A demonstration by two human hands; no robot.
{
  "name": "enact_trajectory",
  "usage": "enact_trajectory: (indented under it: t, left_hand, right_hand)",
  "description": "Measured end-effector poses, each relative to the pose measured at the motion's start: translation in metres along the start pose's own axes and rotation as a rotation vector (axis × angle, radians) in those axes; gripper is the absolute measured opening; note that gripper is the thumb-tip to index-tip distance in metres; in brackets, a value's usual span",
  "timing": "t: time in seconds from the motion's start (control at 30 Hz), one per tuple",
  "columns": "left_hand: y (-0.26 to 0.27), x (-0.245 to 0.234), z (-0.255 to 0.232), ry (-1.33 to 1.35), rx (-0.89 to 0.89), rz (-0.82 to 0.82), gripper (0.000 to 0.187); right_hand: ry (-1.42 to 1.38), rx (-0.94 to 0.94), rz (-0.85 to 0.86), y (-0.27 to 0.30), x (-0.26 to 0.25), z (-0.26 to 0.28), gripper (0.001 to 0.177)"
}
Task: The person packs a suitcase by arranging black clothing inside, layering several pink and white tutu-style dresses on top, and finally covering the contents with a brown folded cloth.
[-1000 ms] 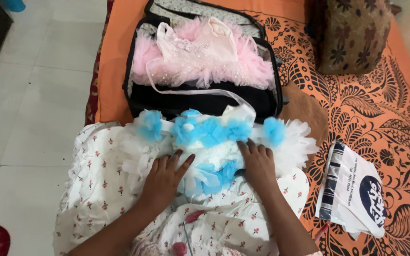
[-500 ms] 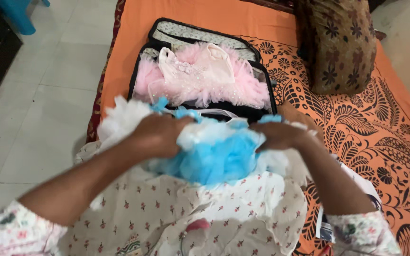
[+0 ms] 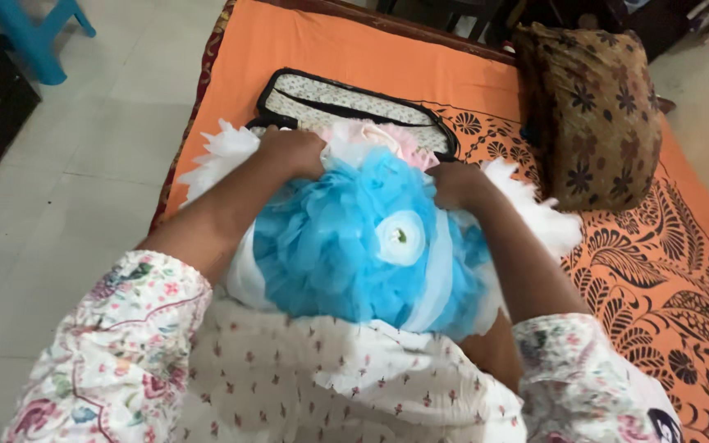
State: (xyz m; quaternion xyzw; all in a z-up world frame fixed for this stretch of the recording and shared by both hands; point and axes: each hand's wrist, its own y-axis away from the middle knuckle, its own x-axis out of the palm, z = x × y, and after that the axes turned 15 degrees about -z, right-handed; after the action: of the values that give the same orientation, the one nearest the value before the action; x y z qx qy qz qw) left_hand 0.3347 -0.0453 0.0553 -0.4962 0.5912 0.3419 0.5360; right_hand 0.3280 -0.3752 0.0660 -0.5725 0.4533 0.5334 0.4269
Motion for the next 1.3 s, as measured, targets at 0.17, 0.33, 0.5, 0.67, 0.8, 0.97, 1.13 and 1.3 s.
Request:
enact_trajectory:
  t: [0.17, 0.33, 0.5, 0.67, 0.8, 0.97, 1.13, 1.3]
  left_hand:
    - [-0.016, 0.046, 0.013, 0.051, -0.066, -0.186, 0.046]
    - [-0.023, 0.087, 0.018, 0.111, -0.132, -0.372, 0.039]
    - [-0.009, 0.14, 0.021, 0.214, -0.194, -0.496, 0.041]
    - [0.002, 0.131, 0.032, 0.288, -0.066, -0.858, 0.049]
    - [0.027, 0.062, 0.025, 0.367, -0.04, -0.945, 0.049]
    - [0.095, -0.034, -0.004, 0.452, 0.101, -1.047, 0.044]
    - [0.193, -0.042, -0.039, 0.465, 0.254, -1.045, 0.033]
    - [0.273, 0.05, -0.058, 0.632, 0.518, -0.188, 0.016]
  right_hand:
    - [0.067, -0.144, -0.337, -0.03, 0.06, -0.012, 0.046]
    - [-0.107, -0.126, -0.535, -0.041, 0.096, -0.011, 0.034]
    - [-0.22, -0.148, -0.861, -0.04, 0.139, -0.001, 0.035]
    - [-0.155, -0.032, -0.755, -0.024, 0.119, 0.012, 0.034]
    - [-0.281, -0.047, -0.8, -0.002, 0.076, 0.014, 0.038]
    - [-0.374, -0.1, -0.916, 0.038, 0.007, 0.017, 0.042]
    - [-0.45, -0.054, -1.058, 0.128, -0.044, 0.043, 0.03]
    - [-1.059, 0.258, -0.2, 0.236, -0.012, 0.076, 0.023]
